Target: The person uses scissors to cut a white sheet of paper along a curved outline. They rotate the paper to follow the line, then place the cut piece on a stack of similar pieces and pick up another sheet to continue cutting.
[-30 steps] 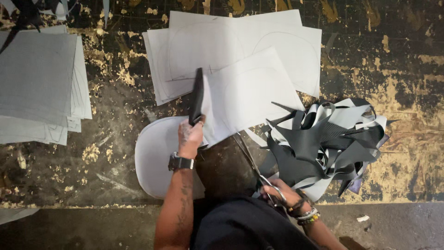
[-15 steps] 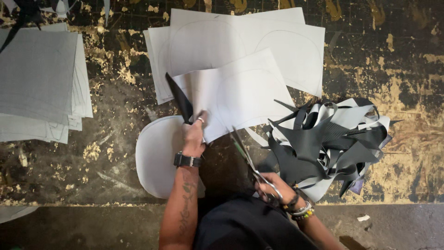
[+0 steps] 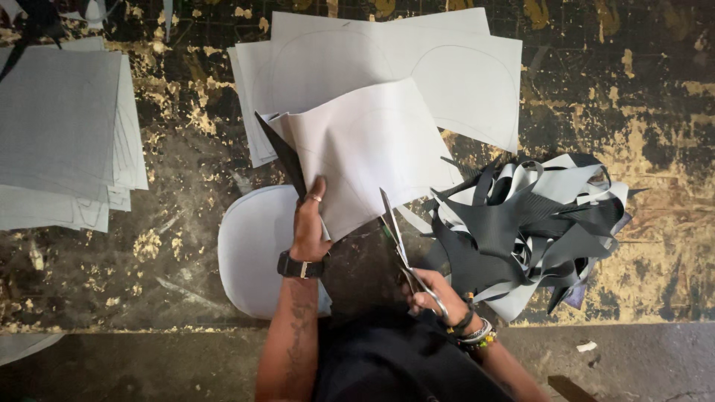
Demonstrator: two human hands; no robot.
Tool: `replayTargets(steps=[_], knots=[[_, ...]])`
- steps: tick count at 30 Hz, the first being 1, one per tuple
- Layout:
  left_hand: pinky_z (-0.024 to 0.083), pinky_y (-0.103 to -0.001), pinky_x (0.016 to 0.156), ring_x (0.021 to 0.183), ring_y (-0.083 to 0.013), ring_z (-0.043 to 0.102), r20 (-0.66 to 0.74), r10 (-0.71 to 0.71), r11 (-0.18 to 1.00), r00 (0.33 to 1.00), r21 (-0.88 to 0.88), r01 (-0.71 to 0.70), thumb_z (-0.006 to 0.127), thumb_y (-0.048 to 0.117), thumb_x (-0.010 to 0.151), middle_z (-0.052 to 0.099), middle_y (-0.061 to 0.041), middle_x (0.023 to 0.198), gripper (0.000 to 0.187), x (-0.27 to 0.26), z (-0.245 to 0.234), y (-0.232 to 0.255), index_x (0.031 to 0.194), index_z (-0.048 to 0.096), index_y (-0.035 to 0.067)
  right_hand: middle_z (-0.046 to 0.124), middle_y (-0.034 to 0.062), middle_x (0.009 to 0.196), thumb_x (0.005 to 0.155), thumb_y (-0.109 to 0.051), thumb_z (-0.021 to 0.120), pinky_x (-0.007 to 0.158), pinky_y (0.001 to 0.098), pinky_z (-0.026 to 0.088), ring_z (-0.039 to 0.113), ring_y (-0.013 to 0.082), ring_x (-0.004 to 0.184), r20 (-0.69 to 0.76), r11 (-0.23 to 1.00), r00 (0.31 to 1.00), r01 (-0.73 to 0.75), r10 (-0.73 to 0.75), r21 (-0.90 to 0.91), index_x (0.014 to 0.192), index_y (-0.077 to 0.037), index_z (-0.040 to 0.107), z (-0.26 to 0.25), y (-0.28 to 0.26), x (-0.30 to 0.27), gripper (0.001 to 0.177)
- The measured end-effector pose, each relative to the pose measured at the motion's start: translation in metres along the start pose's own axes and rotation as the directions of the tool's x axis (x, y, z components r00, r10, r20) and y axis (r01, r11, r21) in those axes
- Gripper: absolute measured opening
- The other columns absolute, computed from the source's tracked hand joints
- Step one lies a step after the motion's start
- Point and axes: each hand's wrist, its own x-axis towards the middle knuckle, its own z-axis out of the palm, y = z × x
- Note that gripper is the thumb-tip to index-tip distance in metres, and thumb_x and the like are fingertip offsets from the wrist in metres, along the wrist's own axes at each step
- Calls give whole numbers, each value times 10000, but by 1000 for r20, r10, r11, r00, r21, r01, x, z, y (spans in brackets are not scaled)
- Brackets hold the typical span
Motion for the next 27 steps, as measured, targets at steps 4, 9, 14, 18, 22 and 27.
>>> replayTargets(steps=[4, 9, 14, 18, 22, 27], knots=[[588, -435, 799, 1018, -248, 697, -80, 101, 994, 992, 54, -97, 714, 383, 900, 692, -121, 1179, 607, 1, -6, -5, 1336, 608, -26, 573, -25, 788, 797, -608, 797, 613, 239, 447, 514, 66, 706, 37, 976, 992, 128, -123, -175, 963, -25, 596, 7, -21, 0, 638], [554, -395, 791, 961, -211, 670, -48, 230, 971, 972, 80, -226, 743, 309, 916, 696, -86, 1096, 481, -2, -10, -18, 1251, 638, -20, 479, -51, 776, 803, -626, 797, 630, 253, 373, 425, 72, 739, 33, 953, 991, 136, -132, -270, 913, -31, 585, 18, -36, -6, 641], [507, -326, 828, 950, -131, 623, -42, 320, 942, 947, 125, -313, 739, 288, 929, 696, -19, 1058, 390, -7, -3, -22, 1193, 667, 9, 494, -56, 779, 797, -656, 786, 635, 247, 388, 442, 59, 745, 32, 944, 987, 162, -160, -288, 898, -43, 583, 23, -41, -4, 653], [473, -297, 797, 903, -99, 575, 44, 397, 895, 917, 202, -397, 715, 280, 992, 659, 18, 974, 284, -10, -2, -21, 1098, 708, 16, 483, -61, 759, 796, -657, 787, 613, 254, 377, 432, 60, 722, 33, 941, 984, 177, -176, -289, 882, -42, 579, 22, -38, -4, 655], [467, -291, 733, 801, -101, 570, 130, 409, 867, 903, 255, -429, 690, 281, 1034, 642, 32, 851, 271, -10, 1, -19, 958, 703, 21, 426, -72, 727, 795, -642, 779, 580, 261, 340, 391, 56, 688, -14, 916, 980, 180, -198, -359, 857, -53, 568, 22, -34, -4, 629], [392, -280, 661, 755, -57, 499, 91, 414, 873, 906, 241, -423, 686, 283, 975, 589, 74, 801, 235, -13, 4, -19, 936, 707, 53, 434, -73, 700, 833, -492, 821, 568, 257, 336, 385, 49, 671, -24, 918, 977, 192, -213, -347, 848, -54, 581, 21, -33, -6, 499]])
